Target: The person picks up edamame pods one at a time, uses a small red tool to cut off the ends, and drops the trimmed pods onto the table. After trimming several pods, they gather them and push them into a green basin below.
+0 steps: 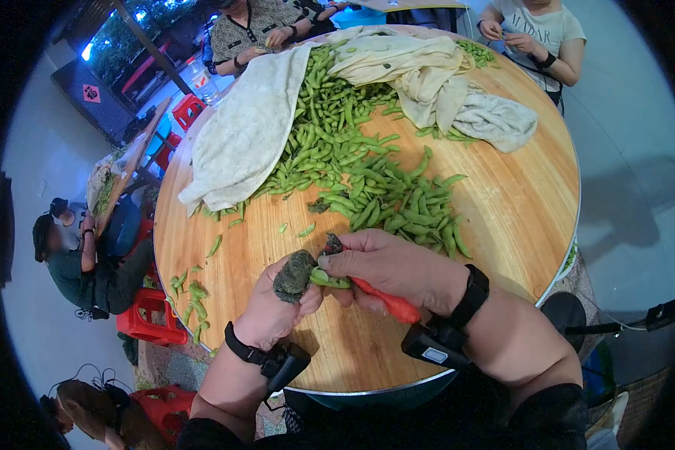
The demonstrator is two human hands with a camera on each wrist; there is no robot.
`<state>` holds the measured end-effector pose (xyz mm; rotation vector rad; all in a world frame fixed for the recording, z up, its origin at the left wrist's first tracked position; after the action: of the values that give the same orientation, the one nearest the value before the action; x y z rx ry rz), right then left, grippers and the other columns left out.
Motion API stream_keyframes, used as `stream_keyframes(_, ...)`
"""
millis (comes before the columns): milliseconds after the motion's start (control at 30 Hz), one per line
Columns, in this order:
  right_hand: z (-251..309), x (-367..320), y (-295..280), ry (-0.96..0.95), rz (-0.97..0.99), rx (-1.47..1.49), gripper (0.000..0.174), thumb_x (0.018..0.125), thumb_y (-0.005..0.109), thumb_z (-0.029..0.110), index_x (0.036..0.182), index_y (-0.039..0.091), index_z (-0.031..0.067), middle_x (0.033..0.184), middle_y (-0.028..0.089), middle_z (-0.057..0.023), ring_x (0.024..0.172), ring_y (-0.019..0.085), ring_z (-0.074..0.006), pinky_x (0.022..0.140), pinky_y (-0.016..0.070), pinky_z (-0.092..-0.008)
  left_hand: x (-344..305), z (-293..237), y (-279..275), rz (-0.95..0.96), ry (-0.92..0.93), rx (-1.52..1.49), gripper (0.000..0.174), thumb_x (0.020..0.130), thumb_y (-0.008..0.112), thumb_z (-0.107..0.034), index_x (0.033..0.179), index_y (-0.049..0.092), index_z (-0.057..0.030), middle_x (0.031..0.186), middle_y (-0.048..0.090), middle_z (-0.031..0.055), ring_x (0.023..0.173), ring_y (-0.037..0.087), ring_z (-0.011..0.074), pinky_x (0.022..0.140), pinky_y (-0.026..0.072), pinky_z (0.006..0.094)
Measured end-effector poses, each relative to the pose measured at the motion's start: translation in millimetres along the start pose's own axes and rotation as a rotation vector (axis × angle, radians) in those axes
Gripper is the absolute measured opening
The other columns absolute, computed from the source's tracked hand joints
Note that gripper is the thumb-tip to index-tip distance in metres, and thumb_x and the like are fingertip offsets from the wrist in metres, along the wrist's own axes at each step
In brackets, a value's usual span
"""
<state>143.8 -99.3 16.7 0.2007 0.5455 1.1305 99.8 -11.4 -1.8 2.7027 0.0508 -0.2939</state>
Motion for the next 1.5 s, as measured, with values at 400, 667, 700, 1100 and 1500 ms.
stream_keyframes(400, 22, -5, -10, -0.33, -0.291, -0.527, 0.013, 0.091, 0.051, 0.017, 0.09, 0.051, 0.0045, 0.068, 0.054, 0.0005, 0.049, 0.048, -0.0041, 0.043, 0.0386, -0.0192, 10, 4, 7, 0.109, 0.038, -0.058, 0.011, 0.094, 0.049, -0.013, 0.102, 0.053, -0.0064, 0.067, 0.049, 0.0001, 0.049, 0.041, 0.0059, 0.042, 0.0265, 0.0182)
stream_keyframes(667, 42, -15, -9, -0.649, -0.504, -0.902, 0.02, 0.084, 0.058, 0.016, 0.08, 0.046, 0.0002, 0.063, 0.056, -0.0159, 0.053, 0.058, -0.0309, 0.049, 0.0446, -0.036, 9, 9, 5, 0.091, -0.056, -0.131, 0.014, 0.094, 0.049, -0.012, 0.106, 0.052, -0.0049, 0.072, 0.051, 0.0035, 0.051, 0.041, 0.0069, 0.045, 0.0305, 0.0186)
stream_keyframes(700, 43, -15, -10, -0.642, -0.51, -0.922, 0.02, 0.084, 0.058, 0.016, 0.081, 0.046, 0.0002, 0.063, 0.055, -0.0174, 0.056, 0.058, -0.0337, 0.049, 0.0449, -0.0372, 9, 6, 5, 0.097, -0.055, -0.13, 0.014, 0.094, 0.049, -0.012, 0.106, 0.052, -0.0049, 0.072, 0.051, 0.0035, 0.051, 0.041, 0.0069, 0.045, 0.0305, 0.0186)
stream_keyframes(1100, 46, -19, 0, -0.638, -0.353, -1.12, 0.017, 0.084, 0.056, 0.015, 0.084, 0.047, 0.0011, 0.065, 0.055, -0.0194, 0.058, 0.057, -0.0363, 0.051, 0.0443, -0.0393, 6, -8, -1, 0.018, 0.067, 0.4, 0.007, 0.092, 0.049, -0.01, 0.094, 0.056, -0.0123, 0.077, 0.051, -0.0058, 0.063, 0.044, 0.003, 0.053, 0.0323, 0.0163)
stream_keyframes(1500, 9, -12, -5, 0.063, -0.14, -0.311, 0.012, 0.089, 0.046, 0.013, 0.087, 0.056, 0.0063, 0.061, 0.053, 0.0002, 0.042, 0.044, -0.0069, 0.04, 0.0363, -0.0207, -11, -29, 29, 0.253, 0.468, 0.878, 0.014, 0.093, 0.054, -0.019, 0.097, 0.058, -0.0064, 0.075, 0.05, -0.0056, 0.071, 0.05, 0.0075, 0.06, 0.0404, 0.0251)
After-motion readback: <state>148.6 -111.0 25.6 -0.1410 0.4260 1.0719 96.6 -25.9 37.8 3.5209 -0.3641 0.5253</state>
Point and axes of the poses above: each hand's wrist, its own x-axis towards the middle knuckle, its own y-axis out of the palm, z = x × y, the point moved 9 cm from there along x, towards the middle knuckle
